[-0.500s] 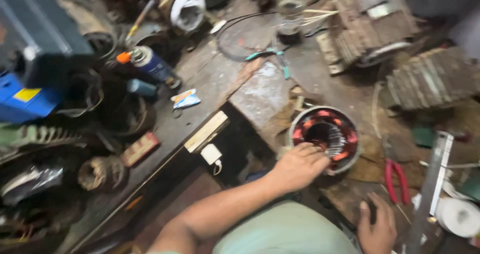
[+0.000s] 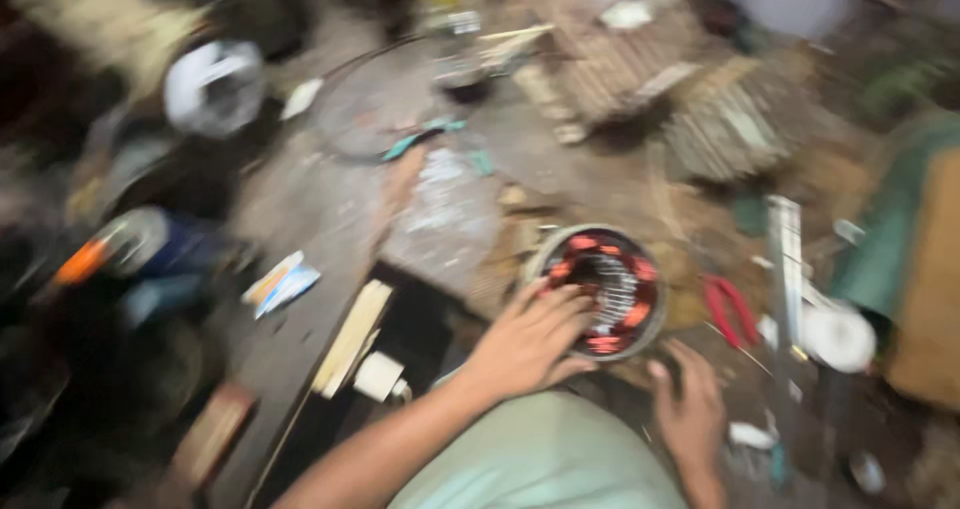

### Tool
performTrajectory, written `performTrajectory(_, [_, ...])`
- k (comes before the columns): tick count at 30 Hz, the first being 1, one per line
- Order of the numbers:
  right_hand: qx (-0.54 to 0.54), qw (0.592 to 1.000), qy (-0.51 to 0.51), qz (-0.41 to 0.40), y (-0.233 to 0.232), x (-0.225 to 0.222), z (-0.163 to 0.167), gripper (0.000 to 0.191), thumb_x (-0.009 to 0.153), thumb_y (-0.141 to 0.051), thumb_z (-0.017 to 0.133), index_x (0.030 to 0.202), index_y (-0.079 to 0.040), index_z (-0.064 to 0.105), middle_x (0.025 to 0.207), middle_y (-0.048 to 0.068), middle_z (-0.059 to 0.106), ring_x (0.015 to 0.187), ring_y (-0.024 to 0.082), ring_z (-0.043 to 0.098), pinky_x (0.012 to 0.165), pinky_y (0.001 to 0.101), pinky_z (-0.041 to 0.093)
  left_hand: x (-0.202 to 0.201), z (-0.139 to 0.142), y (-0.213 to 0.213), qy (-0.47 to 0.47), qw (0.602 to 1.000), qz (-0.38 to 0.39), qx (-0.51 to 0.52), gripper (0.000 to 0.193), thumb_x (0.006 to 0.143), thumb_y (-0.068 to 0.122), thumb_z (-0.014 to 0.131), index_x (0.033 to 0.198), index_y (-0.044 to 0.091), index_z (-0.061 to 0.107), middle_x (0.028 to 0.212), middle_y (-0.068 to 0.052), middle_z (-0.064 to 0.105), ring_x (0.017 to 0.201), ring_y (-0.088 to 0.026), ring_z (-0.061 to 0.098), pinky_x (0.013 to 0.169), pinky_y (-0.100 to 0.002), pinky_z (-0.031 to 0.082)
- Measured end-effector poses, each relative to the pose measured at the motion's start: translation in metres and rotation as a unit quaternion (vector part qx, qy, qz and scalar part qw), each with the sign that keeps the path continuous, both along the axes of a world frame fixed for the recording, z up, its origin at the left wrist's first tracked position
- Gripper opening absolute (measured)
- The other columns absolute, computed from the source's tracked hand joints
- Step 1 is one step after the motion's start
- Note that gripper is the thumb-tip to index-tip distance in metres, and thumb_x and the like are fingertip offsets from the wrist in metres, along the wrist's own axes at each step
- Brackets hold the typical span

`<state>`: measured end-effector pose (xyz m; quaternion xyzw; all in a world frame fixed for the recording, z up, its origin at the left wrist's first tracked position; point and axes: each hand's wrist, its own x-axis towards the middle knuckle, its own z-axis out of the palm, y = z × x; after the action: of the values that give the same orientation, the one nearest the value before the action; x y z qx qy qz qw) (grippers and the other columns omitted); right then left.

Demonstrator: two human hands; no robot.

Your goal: The person works on an electric motor stator by tapping copper windings with a hammer, then uses a screwdriver to adjust the windings. They cut a strip of green insulating tape with scissors and place it over the windings. The workspace is cluttered with tools and motor parts.

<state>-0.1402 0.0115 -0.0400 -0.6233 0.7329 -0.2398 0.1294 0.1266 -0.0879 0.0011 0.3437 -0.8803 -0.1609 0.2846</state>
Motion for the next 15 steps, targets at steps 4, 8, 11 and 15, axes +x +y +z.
performTrajectory(4, [-0.005, 0.999, -0.014, -0.05, -0.021, 0.013, 0.023, 0.039, 0.096, -0.025, 0.069, 0.129, -0.005, 0.063, 0.135, 0.015, 0.063, 0.128, 0.035, 0.059, 0.108, 0.0446, 0.046, -0.014, -0.006, -0.02, 0.048, 0.997, -0.026, 0.049, 0.056, 0.089, 0.047, 0.075, 0.126, 0.006, 0.064, 0.132, -0.006, 0.066, 0.133, -0.026, 0.055, 0.118, -0.049, 0.026])
performTrajectory(8, [-0.054, 0.99, 0.072, -0.11, -0.02, -0.007, 0.053, 0.052, 0.091, -0.025, 0.074, 0.135, -0.004, 0.057, 0.141, 0.019, 0.057, 0.129, 0.04, 0.055, 0.109, 0.0486, 0.042, -0.019, -0.009, -0.028, 0.053, 0.998, -0.029, 0.027, 0.045, 0.083, 0.04, 0.078, 0.113, 0.009, 0.065, 0.117, -0.005, 0.068, 0.123, -0.026, 0.058, 0.116, -0.049, 0.024])
performTrajectory(11, [-0.144, 0.966, 0.174, -0.127, -0.018, -0.047, 0.074, 0.061, 0.096, -0.029, 0.075, 0.144, 0.0, 0.05, 0.147, 0.022, 0.052, 0.136, 0.043, 0.05, 0.116, 0.0534, 0.039, -0.009, -0.016, -0.028, 0.047, 0.998, -0.026, 0.022, 0.043, 0.084, 0.04, 0.078, 0.11, 0.009, 0.065, 0.112, -0.004, 0.068, 0.121, -0.025, 0.059, 0.116, -0.048, 0.025])
performTrajectory(15, [-0.22, 0.874, 0.315, -0.298, 0.001, -0.176, 0.126, 0.08, 0.099, -0.04, 0.085, 0.154, 0.003, 0.044, 0.155, 0.03, 0.044, 0.144, 0.051, 0.043, 0.122, 0.0574, 0.034, -0.038, -0.022, -0.006, 0.041, 0.999, -0.013, -0.013, 0.042, 0.083, 0.042, 0.076, 0.108, 0.01, 0.066, 0.11, -0.003, 0.069, 0.118, -0.024, 0.06, 0.116, -0.05, 0.025])
